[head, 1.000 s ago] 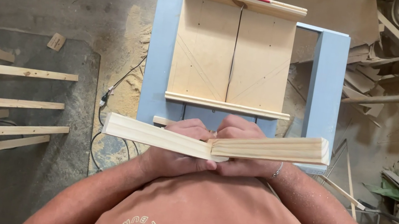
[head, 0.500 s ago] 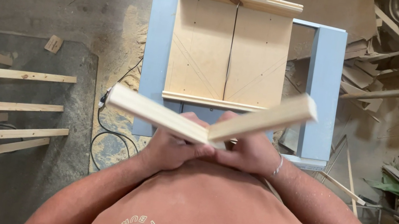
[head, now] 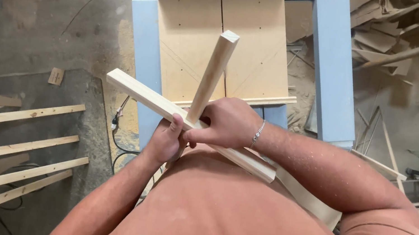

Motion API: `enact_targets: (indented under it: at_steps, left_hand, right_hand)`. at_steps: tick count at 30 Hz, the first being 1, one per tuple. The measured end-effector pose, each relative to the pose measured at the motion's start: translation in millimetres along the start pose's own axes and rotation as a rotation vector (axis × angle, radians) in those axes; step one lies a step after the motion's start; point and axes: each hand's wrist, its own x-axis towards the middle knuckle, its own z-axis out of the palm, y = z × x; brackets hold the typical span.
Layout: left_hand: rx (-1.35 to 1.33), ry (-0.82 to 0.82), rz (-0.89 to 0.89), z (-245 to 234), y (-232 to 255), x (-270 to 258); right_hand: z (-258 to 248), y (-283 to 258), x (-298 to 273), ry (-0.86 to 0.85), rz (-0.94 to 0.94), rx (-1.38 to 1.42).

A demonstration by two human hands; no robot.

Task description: Assemble wooden lattice components using glue and half-lap joints on a table saw sled

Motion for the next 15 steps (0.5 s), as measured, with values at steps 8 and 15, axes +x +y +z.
enact_targets:
  at_steps: [8, 15]
  left_hand:
    - [0.035, 0.016, 0.012, -6.8, -3.6, -1.7]
    - [0.198, 0.078, 0.071, -2.1, -1.2, -11.1]
  right_hand:
    - [19.7, 25.4, 13.9, 0.013, -0.046, 0.152]
    - [10.0, 30.5, 13.5, -0.071, -0.361, 0.341]
